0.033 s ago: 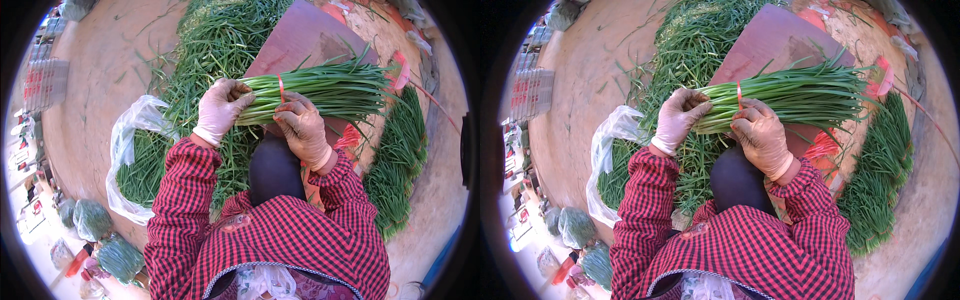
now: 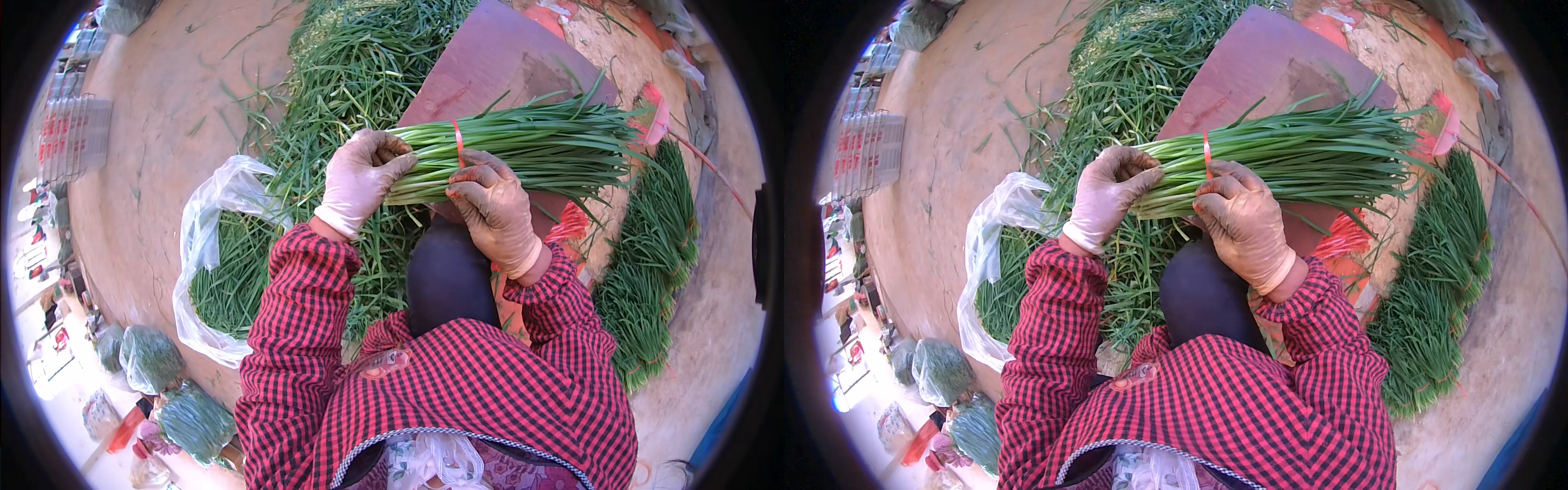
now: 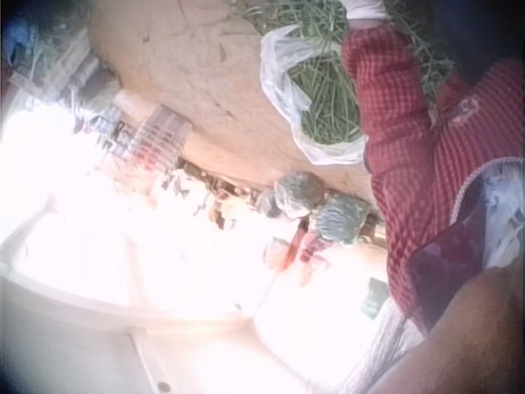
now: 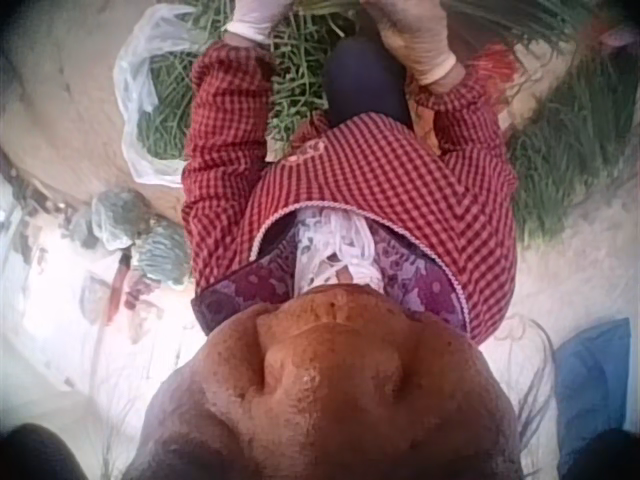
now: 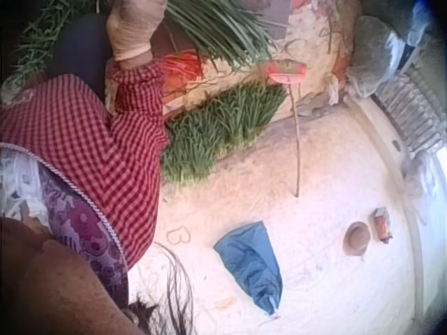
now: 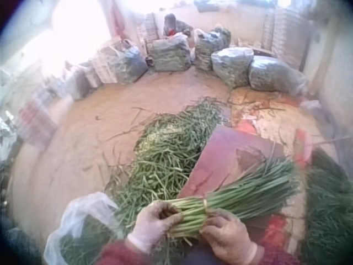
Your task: The person sorts through green onions while sitting on the floor, removes damaged leaves by hand, gathers them into a bunch, and ties the bunch with a red string.
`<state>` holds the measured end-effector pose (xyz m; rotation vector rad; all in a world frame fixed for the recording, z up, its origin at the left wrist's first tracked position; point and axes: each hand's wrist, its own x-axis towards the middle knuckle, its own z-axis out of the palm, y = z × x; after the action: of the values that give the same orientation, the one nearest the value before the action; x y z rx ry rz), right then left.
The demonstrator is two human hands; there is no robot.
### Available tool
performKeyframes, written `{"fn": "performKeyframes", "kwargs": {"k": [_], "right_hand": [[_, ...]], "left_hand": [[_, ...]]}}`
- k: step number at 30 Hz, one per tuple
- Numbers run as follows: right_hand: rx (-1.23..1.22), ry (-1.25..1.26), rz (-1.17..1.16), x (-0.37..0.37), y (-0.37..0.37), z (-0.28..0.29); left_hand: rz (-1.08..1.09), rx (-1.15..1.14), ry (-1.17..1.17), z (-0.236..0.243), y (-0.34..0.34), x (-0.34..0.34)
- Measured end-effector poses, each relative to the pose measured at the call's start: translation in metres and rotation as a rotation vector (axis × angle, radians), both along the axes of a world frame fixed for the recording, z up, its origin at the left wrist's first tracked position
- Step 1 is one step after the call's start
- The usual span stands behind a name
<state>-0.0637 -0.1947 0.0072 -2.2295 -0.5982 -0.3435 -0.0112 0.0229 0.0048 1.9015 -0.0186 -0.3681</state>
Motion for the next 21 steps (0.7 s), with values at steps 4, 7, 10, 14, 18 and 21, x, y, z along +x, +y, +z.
{"fn": "performKeyframes", "kwargs": {"k": [4, 7, 10, 14, 18, 21], "right_hand": [[0.018, 0.033, 0.022, -0.002, -0.003, -0.001], [0.008, 0.043, -0.006, -0.008, -0.004, 0.0], [-0.014, 0.043, -0.011, -0.011, -0.006, -0.002], [-0.04, 0.038, 0.016, -0.01, -0.009, -0.004], [-0.022, 0.062, 0.008, -0.011, -0.011, -0.009], [-0.01, 0.074, -0.003, -0.014, -0.009, -0.008]], "left_hand": [[0.007, -0.151, 0.179, 0.004, 0.006, -0.002], [0.005, -0.051, 0.165, 0.004, 0.02, -0.004], [0.099, -0.2, 0.129, 0.0, 0.036, -0.017], [0.198, -0.305, 0.163, -0.008, 0.04, -0.021], [0.438, -0.369, 0.192, -0.002, 0.047, -0.016], [0.741, -0.844, 0.038, -0.039, 0.105, -0.013]]}}
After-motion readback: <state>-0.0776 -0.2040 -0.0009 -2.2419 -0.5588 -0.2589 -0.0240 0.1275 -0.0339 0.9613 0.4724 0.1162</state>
